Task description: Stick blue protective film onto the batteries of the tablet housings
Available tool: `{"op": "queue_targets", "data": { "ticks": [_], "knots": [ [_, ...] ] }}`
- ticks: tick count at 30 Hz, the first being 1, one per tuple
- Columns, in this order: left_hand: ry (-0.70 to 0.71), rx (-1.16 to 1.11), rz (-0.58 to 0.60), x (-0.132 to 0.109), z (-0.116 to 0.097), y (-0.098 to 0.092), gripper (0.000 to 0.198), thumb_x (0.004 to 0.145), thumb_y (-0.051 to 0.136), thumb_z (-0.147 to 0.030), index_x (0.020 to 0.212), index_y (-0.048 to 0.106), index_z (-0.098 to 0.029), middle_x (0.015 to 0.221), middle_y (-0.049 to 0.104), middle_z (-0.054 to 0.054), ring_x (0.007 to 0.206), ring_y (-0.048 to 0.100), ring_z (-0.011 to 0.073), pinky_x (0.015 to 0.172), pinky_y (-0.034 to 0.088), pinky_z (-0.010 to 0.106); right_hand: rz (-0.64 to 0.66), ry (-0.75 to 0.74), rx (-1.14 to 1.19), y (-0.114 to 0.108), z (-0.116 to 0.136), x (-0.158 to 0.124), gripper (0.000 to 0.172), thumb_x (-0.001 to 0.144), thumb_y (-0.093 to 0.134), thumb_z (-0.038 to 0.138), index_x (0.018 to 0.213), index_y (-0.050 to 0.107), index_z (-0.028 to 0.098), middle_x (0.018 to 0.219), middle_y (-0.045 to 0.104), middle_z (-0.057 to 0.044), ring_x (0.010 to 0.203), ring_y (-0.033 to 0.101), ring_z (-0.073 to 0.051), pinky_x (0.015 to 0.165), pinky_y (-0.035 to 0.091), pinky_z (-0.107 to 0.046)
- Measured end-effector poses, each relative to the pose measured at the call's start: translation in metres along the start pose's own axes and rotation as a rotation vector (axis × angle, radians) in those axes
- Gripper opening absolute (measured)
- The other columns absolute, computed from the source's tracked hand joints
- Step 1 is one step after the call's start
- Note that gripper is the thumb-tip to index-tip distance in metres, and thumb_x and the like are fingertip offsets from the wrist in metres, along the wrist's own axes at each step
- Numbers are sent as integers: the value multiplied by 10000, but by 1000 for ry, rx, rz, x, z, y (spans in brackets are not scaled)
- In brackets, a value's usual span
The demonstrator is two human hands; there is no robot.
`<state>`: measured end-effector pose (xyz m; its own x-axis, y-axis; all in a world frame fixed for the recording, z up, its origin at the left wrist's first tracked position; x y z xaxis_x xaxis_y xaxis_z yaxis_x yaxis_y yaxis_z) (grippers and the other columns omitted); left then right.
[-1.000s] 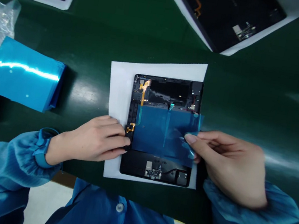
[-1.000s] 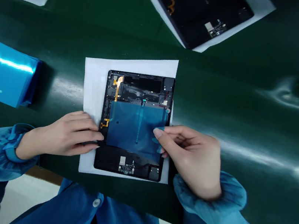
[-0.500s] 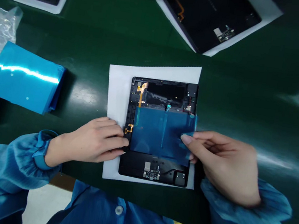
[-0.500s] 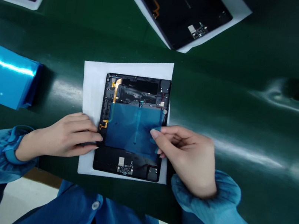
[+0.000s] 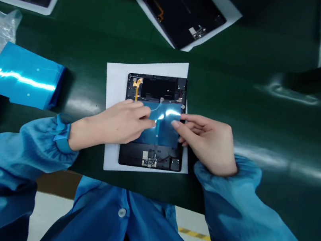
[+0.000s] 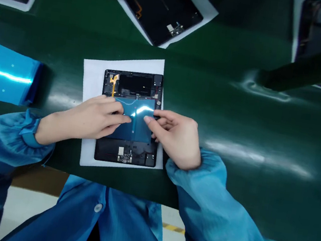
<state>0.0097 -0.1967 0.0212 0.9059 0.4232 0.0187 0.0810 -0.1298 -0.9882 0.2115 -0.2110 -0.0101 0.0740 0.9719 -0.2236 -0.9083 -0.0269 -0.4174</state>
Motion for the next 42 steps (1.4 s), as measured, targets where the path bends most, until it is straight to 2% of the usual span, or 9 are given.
{"op": "queue_targets", "data": {
  "ticks": [5, 9, 13, 17, 22, 28, 35, 40, 42],
  "knots": [
    [14, -12, 154, 30, -16, 7, 521, 1028, 467, -116, 1505, 621, -258, 1193, 702, 117, 1064, 688, 263, 880, 502, 383, -170, -77, -102, -22, 1, 0, 296, 900, 781, 447, 1036, 833, 189, 723, 770, -20, 574, 705, -153, 571, 588, -274],
    [-2, -53, 181, 29, -12, 5, 569, 1031, 442, -119, 1567, 565, -264, 1288, 702, 140, 1125, 697, 293, 927, 522, 422, -205, -260, -224, -28, 18, -7, 233, 961, 721, 396, 1033, 836, 207, 864, 824, -48, 648, 729, -169, 616, 598, -298],
    [-216, -143, 21, -9, 28, -5, 617, 1041, 599, -407, 1597, 504, -158, 1524, 610, 217, 1404, 589, 379, 1123, 494, 528, 90, -700, -497, 14, 52, -22, 305, 1050, 629, 424, 1174, 834, 234, 1218, 842, -76, 947, 813, -224, 811, 640, -334],
    [-363, -205, 82, -50, 56, 8, 1272, 812, 733, -860, 1722, 266, -102, 1789, 269, 289, 1663, 252, 507, 1322, 252, 717, 398, -972, -851, 64, 58, -20, 523, 1071, 591, 540, 1475, 706, 229, 1572, 653, -66, 932, 818, -247, 701, 612, -351],
    [-390, -250, 187, -56, 56, 23, 1402, 788, 652, -956, 1752, 125, -85, 1832, 77, 265, 1716, 105, 472, 1375, 114, 708, 345, -960, -1026, 79, 57, 4, 618, 1100, 514, 567, 1590, 605, 201, 1606, 612, -94, 943, 810, -262, 679, 582, -369],
    [-395, -231, 182, -53, 55, 21, 1372, 804, 663, -931, 1749, 148, -80, 1822, 98, 280, 1717, 111, 462, 1380, 129, 684, 414, -1088, -1003, 87, 53, -32, 711, 1090, 472, 662, 1520, 659, 127, 1610, 596, -125, 812, 791, -227, 655, 592, -373],
    [-402, -244, 176, -54, 56, 24, 1443, 761, 657, -978, 1748, 143, -59, 1826, 86, 262, 1716, 111, 465, 1394, 94, 662, 182, -885, -1000, 51, 40, -7, 560, 1111, 519, 530, 1505, 682, 167, 1527, 680, -127, 950, 817, -268, 742, 635, -387],
    [-401, -256, 147, -54, 58, 24, 1401, 779, 655, -958, 1757, 145, -94, 1831, 88, 240, 1714, 120, 468, 1394, 100, 663, 309, -1141, -981, 46, 29, -53, 560, 1105, 531, 565, 1400, 750, 142, 1506, 697, -102, 744, 767, -177, 655, 626, -338],
    [-403, -263, 157, -54, 58, 25, 1403, 775, 663, -955, 1760, 138, -104, 1834, 75, 231, 1716, 112, 465, 1395, 94, 663, 267, -1126, -968, 36, 24, -55, 486, 1113, 541, 521, 1377, 768, 182, 1453, 738, -70, 771, 781, -170, 677, 630, -319]
  ]
}}
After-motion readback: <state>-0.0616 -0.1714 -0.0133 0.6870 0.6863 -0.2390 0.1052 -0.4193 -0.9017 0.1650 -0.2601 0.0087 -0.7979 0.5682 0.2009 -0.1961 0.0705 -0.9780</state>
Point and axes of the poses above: each hand's wrist, its own x-axis towards the middle knuckle, its own y-axis out of the palm, z = x × y, the point moved 7 cm from there along x, towards the middle knuckle
